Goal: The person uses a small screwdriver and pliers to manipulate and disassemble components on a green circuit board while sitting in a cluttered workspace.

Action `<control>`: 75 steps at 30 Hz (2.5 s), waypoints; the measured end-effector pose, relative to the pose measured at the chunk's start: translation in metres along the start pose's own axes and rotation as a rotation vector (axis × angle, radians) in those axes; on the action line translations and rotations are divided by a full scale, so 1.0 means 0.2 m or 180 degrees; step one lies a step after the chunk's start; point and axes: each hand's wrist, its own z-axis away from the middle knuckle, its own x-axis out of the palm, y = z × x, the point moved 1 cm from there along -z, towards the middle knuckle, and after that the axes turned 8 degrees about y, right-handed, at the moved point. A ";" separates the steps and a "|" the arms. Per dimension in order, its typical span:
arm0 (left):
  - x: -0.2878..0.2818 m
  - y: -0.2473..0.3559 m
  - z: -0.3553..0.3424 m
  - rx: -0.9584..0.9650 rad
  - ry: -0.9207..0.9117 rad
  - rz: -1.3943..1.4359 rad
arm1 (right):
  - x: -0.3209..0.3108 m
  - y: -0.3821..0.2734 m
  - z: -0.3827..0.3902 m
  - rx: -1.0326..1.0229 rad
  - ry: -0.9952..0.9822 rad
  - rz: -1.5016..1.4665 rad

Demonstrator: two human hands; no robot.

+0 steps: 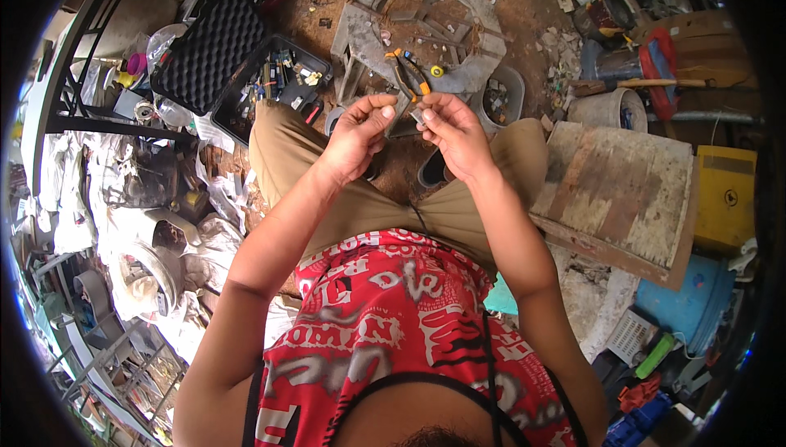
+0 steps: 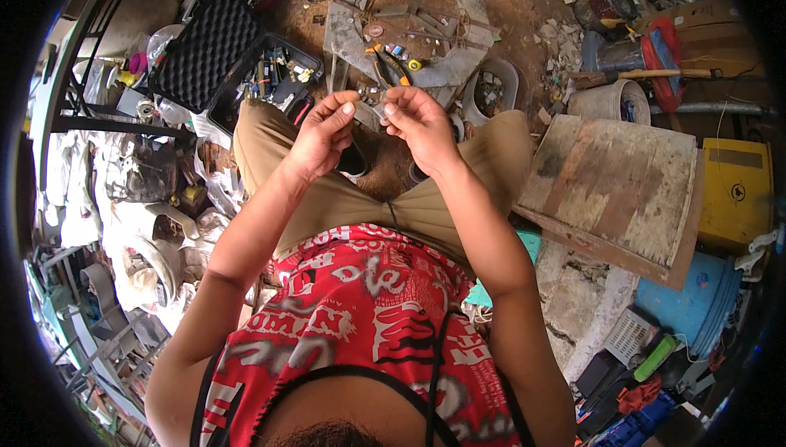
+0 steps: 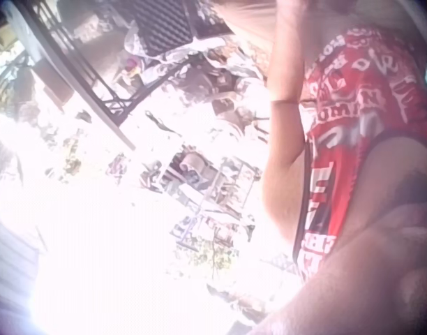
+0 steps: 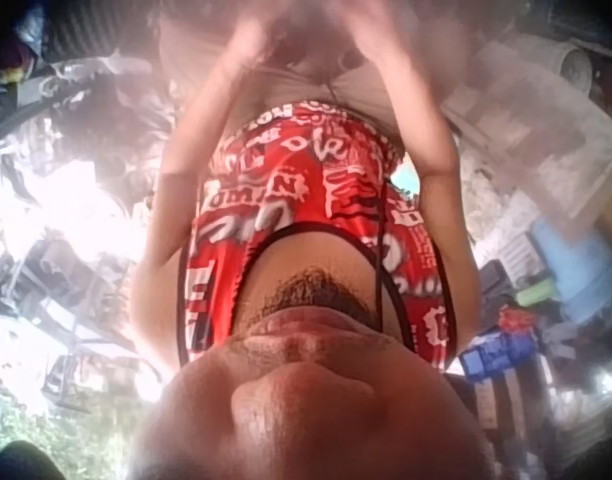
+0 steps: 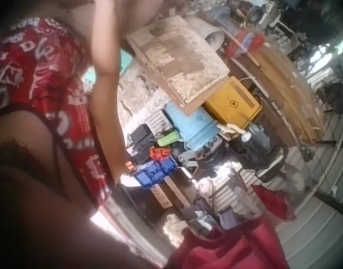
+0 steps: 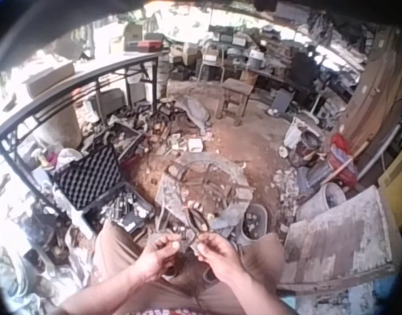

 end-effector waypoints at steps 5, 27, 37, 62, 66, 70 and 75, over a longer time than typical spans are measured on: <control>0.03 0.10 -0.10 0.1767 -0.0354 -0.2032 | 0.04 0.00 -0.11 0.0278 -0.0245 -0.0692; -0.40 0.11 -0.88 0.2708 0.0408 -0.3538 | -0.31 -0.04 -0.76 -0.1221 -0.0017 0.4204; -0.42 0.04 -0.96 0.2382 0.0421 -0.3771 | 0.14 -0.28 -0.78 -0.2353 -0.0065 0.2052; -0.42 0.03 -0.96 0.2165 0.0467 -0.3795 | 0.18 -0.17 -0.89 -0.2193 -0.0392 0.2609; -0.42 0.02 -0.97 0.2166 0.0477 -0.3772 | 0.19 -0.22 -0.89 -0.2086 -0.0619 0.2689; -0.42 0.02 -0.97 0.2217 0.0479 -0.3809 | 0.20 -0.23 -0.89 -0.2250 -0.0640 0.3032; -0.42 0.02 -0.97 0.2187 0.0458 -0.3783 | 0.22 -0.23 -0.89 -0.2255 -0.0779 0.2983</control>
